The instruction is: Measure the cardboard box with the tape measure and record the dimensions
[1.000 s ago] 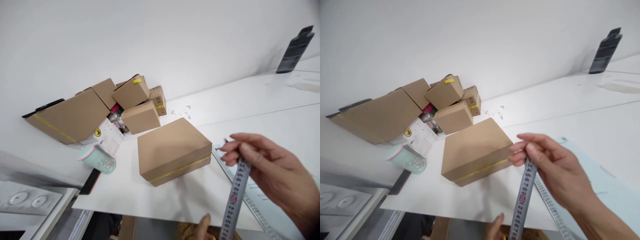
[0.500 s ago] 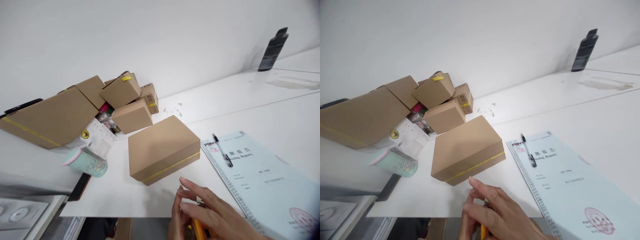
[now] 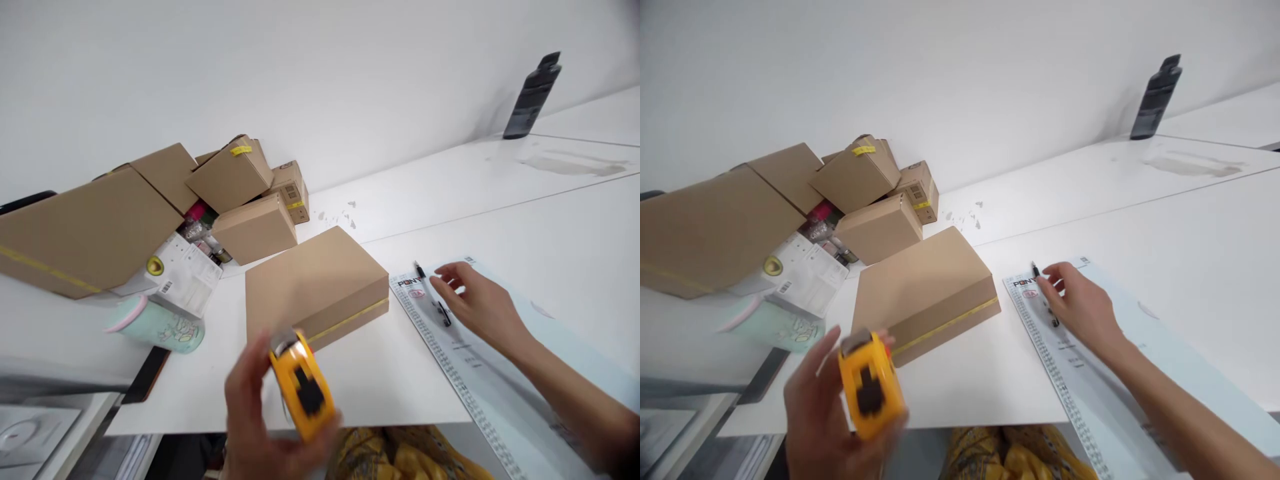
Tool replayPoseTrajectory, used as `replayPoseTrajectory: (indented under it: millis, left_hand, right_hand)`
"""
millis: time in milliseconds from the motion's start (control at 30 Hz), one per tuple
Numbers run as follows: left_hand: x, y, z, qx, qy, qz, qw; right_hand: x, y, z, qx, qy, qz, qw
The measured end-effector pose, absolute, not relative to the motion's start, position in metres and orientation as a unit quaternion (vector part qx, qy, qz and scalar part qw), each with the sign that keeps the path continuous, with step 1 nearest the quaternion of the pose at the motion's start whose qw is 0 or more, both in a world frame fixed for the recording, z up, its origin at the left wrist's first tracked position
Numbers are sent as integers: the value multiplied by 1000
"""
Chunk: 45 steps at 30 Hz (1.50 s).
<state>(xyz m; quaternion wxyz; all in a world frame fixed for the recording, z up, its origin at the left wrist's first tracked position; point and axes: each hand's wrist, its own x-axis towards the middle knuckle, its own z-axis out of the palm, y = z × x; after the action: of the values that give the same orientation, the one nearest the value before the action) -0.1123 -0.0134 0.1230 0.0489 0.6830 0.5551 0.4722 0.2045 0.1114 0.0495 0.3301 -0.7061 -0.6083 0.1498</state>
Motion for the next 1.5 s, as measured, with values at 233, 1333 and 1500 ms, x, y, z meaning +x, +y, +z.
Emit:
replayPoseTrajectory:
  millis: [233, 1333, 1500]
  left_hand:
    - [-145, 75, 161, 745, 623, 203, -126]
    - [38, 95, 17, 906, 376, 60, 185]
    - [36, 94, 16, 904, 372, 80, 192]
  right_hand:
    - [214, 172, 21, -719, -676, 133, 91]
    - [207, 164, 9, -549, -519, 489, 437]
    - [210, 165, 1, -560, -504, 484, 446]
